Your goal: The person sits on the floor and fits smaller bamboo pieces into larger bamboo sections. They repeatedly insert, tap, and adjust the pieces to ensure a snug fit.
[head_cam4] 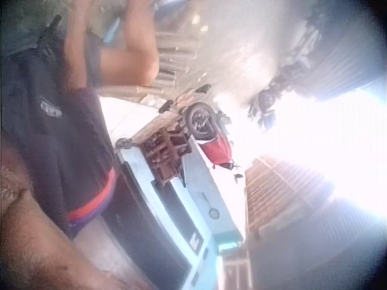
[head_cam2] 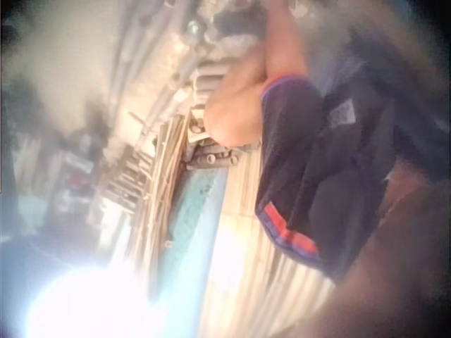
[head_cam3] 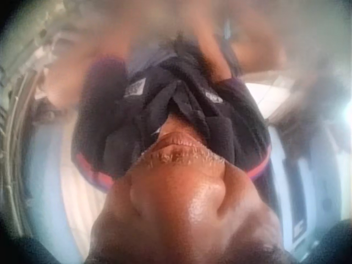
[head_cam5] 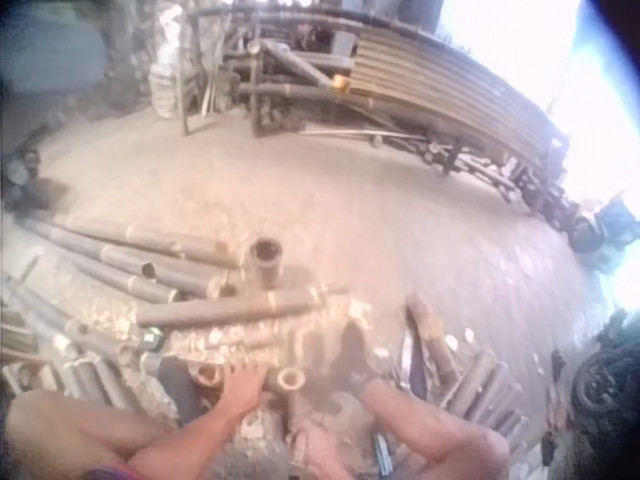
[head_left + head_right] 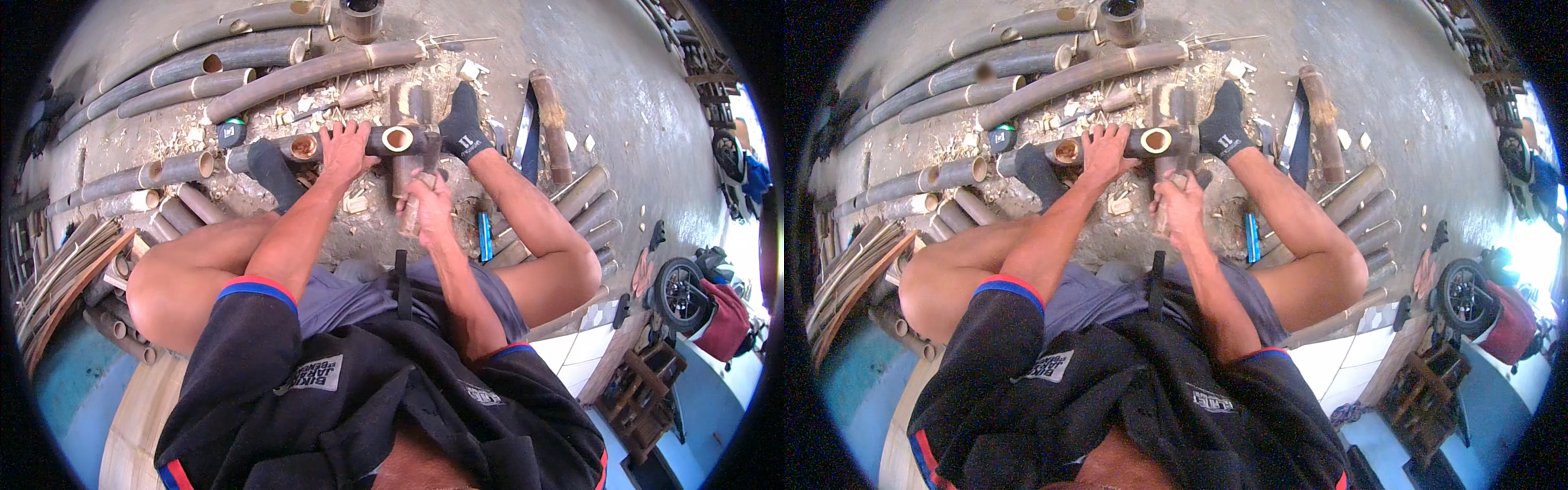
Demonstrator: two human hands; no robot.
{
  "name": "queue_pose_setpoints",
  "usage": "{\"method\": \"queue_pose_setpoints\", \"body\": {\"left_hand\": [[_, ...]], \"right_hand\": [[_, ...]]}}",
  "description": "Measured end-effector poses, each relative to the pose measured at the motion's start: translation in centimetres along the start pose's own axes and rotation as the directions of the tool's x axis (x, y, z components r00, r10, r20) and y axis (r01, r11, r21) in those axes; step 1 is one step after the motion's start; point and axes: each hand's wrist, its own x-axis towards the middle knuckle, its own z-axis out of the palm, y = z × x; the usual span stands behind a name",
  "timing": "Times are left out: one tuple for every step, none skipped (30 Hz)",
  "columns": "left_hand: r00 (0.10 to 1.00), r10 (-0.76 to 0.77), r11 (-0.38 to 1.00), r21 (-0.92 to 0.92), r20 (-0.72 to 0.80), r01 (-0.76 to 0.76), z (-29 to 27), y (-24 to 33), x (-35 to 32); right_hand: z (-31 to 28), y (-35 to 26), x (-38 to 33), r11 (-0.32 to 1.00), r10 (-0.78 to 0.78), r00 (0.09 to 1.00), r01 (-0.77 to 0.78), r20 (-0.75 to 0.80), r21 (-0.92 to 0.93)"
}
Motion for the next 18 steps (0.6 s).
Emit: {"method": "queue_pose_setpoints", "body": {"left_hand": [[1.000, -0.003, 1.000, 0.003, 0.018, 0.003, -0.1, -0.1, 0.1], [0.999, 0.000, 1.000, 0.003, 0.039, 0.000, -0.4, 0.1, 0.3], [0.996, 0.064, 0.996, -0.065, 0.065, -0.060, -0.8, 0.1, 0.6], [0.987, 0.118, 0.989, -0.104, 0.111, -0.107, -1.3, 0.4, 1.1], [0.972, 0.173, 0.978, -0.143, 0.157, -0.151, -1.6, 0.7, 2.0], [0.953, 0.229, 0.964, -0.185, 0.199, -0.193, -1.6, 0.9, 2.9], [0.948, 0.302, 0.939, -0.204, 0.100, -0.278, -0.4, 0.0, 3.5], [0.942, 0.303, 0.937, -0.227, 0.143, -0.267, -0.5, 0.1, 4.0], [0.935, 0.304, 0.934, -0.249, 0.185, -0.255, -0.7, 0.1, 4.6], [0.926, 0.301, 0.933, -0.270, 0.226, -0.237, -0.6, 0.0, 5.0], [0.947, 0.274, 0.936, -0.273, 0.168, -0.223, -0.3, 0.0, 4.9], [0.964, 0.217, 0.952, -0.252, 0.153, -0.174, 0.0, 0.3, 4.5], [0.977, 0.167, 0.964, -0.229, 0.133, -0.133, -0.3, 0.9, 4.1], [0.988, 0.113, 0.974, -0.206, 0.109, -0.089, -0.3, 1.4, 4.0], [0.996, 0.080, 0.979, -0.190, 0.042, -0.070, 0.3, 1.5, 4.1], [0.999, 0.048, 0.978, -0.205, 0.009, -0.045, 0.4, 1.9, 4.0], [0.999, 0.022, 0.975, -0.219, -0.025, -0.027, 0.2, 2.5, 4.0], [0.998, -0.006, 0.972, -0.234, -0.057, -0.007, 0.0, 3.1, 3.8]], "right_hand": [[0.6, 0.6, 0.4, 0.999, 0.019, 1.000, -0.020, -0.013, -0.039], [1.2, 1.3, 0.8, 0.999, 0.033, 0.998, -0.035, -0.051, -0.035], [1.8, 2.0, 1.2, 0.998, 0.047, 0.995, -0.050, -0.089, -0.031], [2.4, 2.8, 1.6, 0.997, 0.063, 0.990, -0.067, -0.127, -0.029], [2.9, 3.8, 2.1, 0.998, 0.068, 0.987, -0.068, -0.143, 0.004], [3.4, 4.8, 2.5, 0.997, 0.074, 0.984, -0.068, -0.159, 0.038], [4.0, 5.7, 2.7, 0.994, 0.087, 0.982, -0.076, -0.168, 0.073], [4.8, 5.7, 2.6, 0.989, 0.093, 0.977, -0.069, -0.191, 0.129], [5.5, 5.5, 2.6, 0.981, 0.099, 0.972, -0.060, -0.213, 0.184], [6.2, 4.9, 2.5, 0.970, 0.108, 0.967, -0.052, -0.231, 0.236], [6.7, 3.8, 2.2, 0.962, 0.164, 0.966, -0.111, -0.200, 0.249], [6.2, 4.4, 2.6, 0.970, 0.153, 0.966, -0.106, -0.209, 0.218], [5.7, 5.1, 3.2, 0.977, 0.136, 0.966, -0.094, -0.220, 0.191], [5.7, 5.1, 3.7, 0.983, 0.117, 0.967, -0.081, -0.226, 0.162], [4.6, 4.6, 3.9, 0.988, 0.138, 0.972, -0.123, -0.191, 0.089], [3.8, 3.8, 3.9, 0.988, 0.154, 0.973, -0.153, -0.175, 0.014], [3.1, 3.1, 4.0, 0.982, 0.167, 0.972, -0.178, -0.163, -0.056], [2.2, 2.4, 4.1, 0.971, 0.182, 0.972, -0.202, -0.151, -0.127]]}}
